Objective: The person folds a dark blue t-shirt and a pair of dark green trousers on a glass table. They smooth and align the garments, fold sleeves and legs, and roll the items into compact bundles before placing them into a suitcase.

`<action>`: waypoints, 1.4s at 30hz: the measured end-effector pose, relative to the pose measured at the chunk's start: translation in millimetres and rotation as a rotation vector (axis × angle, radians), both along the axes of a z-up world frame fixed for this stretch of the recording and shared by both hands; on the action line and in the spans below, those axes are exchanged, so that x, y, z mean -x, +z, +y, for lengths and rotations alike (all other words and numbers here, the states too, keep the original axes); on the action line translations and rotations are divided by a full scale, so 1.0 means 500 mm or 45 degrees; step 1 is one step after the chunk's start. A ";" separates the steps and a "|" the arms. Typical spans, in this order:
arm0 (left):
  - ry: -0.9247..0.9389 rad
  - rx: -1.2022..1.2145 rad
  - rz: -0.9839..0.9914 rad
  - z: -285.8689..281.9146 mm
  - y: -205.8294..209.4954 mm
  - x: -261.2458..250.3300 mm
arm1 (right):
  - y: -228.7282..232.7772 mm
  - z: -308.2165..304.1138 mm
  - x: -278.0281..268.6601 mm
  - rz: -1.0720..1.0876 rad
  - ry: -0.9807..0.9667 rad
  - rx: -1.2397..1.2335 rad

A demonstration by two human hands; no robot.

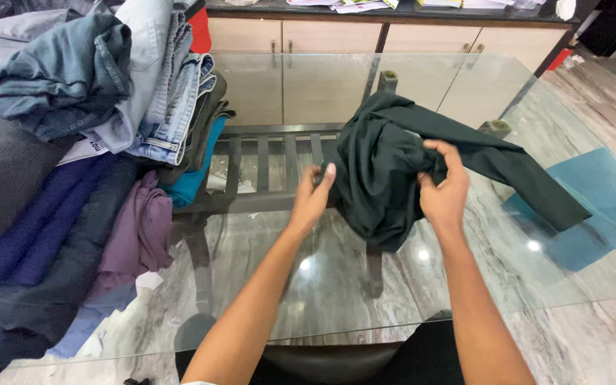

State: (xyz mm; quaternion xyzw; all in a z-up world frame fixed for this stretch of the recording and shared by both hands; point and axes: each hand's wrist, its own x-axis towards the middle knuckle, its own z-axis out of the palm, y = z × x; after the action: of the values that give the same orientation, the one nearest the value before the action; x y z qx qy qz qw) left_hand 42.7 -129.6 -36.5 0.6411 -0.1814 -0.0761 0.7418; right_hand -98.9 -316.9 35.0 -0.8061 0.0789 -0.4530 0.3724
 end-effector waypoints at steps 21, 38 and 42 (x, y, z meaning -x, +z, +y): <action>-0.465 0.653 -0.211 0.068 0.086 0.010 | -0.053 0.009 -0.014 0.140 0.997 -0.837; -0.414 1.125 0.489 0.121 -0.183 -0.117 | -0.052 0.008 -0.066 0.381 0.514 0.155; -0.369 1.093 0.402 0.122 -0.292 -0.212 | -0.045 -0.038 -0.073 0.305 0.436 0.060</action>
State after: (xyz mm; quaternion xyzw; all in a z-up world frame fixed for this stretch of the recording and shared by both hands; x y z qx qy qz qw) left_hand 148.6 -68.5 -182.4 0.2256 -0.1690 -0.1933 0.9398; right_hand -62.4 -336.1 12.3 -0.8644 -0.0262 -0.2856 0.4130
